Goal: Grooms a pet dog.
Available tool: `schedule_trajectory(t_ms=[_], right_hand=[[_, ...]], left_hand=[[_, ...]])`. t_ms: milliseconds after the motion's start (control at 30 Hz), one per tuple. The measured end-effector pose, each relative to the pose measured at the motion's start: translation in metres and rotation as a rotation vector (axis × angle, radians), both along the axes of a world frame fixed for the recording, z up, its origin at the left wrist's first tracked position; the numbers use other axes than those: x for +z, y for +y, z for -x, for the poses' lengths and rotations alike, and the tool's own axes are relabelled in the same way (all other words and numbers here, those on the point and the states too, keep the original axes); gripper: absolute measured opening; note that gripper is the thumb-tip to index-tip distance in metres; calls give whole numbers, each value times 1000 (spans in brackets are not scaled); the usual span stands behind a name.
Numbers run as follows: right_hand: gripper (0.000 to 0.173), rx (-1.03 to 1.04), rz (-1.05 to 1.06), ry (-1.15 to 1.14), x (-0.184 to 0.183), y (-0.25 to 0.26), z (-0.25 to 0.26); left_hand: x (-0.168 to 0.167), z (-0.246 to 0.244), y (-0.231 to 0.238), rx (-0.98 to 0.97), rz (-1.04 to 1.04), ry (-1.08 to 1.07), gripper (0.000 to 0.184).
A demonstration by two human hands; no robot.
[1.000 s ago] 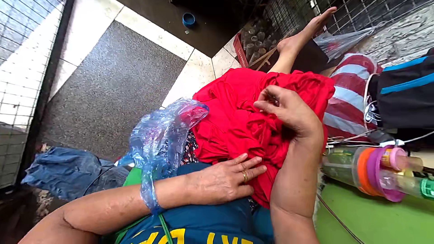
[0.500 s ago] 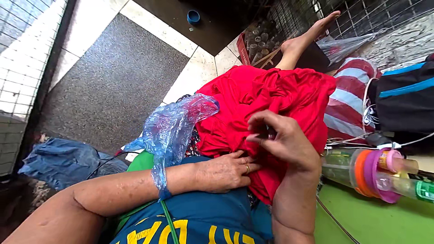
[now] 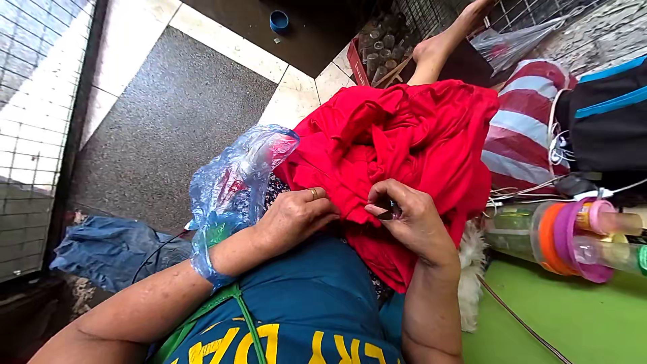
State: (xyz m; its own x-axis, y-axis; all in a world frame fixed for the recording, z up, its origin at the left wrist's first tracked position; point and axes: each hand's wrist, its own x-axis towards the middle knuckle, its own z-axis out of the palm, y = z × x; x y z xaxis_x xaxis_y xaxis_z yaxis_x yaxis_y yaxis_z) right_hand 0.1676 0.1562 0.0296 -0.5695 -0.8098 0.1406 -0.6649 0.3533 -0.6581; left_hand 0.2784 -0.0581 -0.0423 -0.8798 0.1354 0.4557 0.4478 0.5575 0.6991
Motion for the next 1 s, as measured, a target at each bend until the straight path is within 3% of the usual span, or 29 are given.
schedule_trajectory(t_ms=[100, 233, 333, 467, 633, 1000], right_hand=[[10, -1, -2, 35, -3, 1, -2], [12, 36, 118, 144, -12, -10, -6], [14, 133, 172, 105, -18, -17, -11], [20, 201, -41, 107, -18, -18, -15], [19, 235, -140, 210, -17, -26, -22], [14, 255, -216, 253, -22, -34, -27]], left_hand=[[5, -12, -12, 23, -29, -132, 19], [10, -30, -23, -11, -334, -382, 20], [10, -37, -26, 0, -436, -417, 18], [9, -38, -27, 64, -379, -345, 17], [10, -35, -20, 66, -329, -260, 16], [4, -31, -16, 125, -101, -156, 18]])
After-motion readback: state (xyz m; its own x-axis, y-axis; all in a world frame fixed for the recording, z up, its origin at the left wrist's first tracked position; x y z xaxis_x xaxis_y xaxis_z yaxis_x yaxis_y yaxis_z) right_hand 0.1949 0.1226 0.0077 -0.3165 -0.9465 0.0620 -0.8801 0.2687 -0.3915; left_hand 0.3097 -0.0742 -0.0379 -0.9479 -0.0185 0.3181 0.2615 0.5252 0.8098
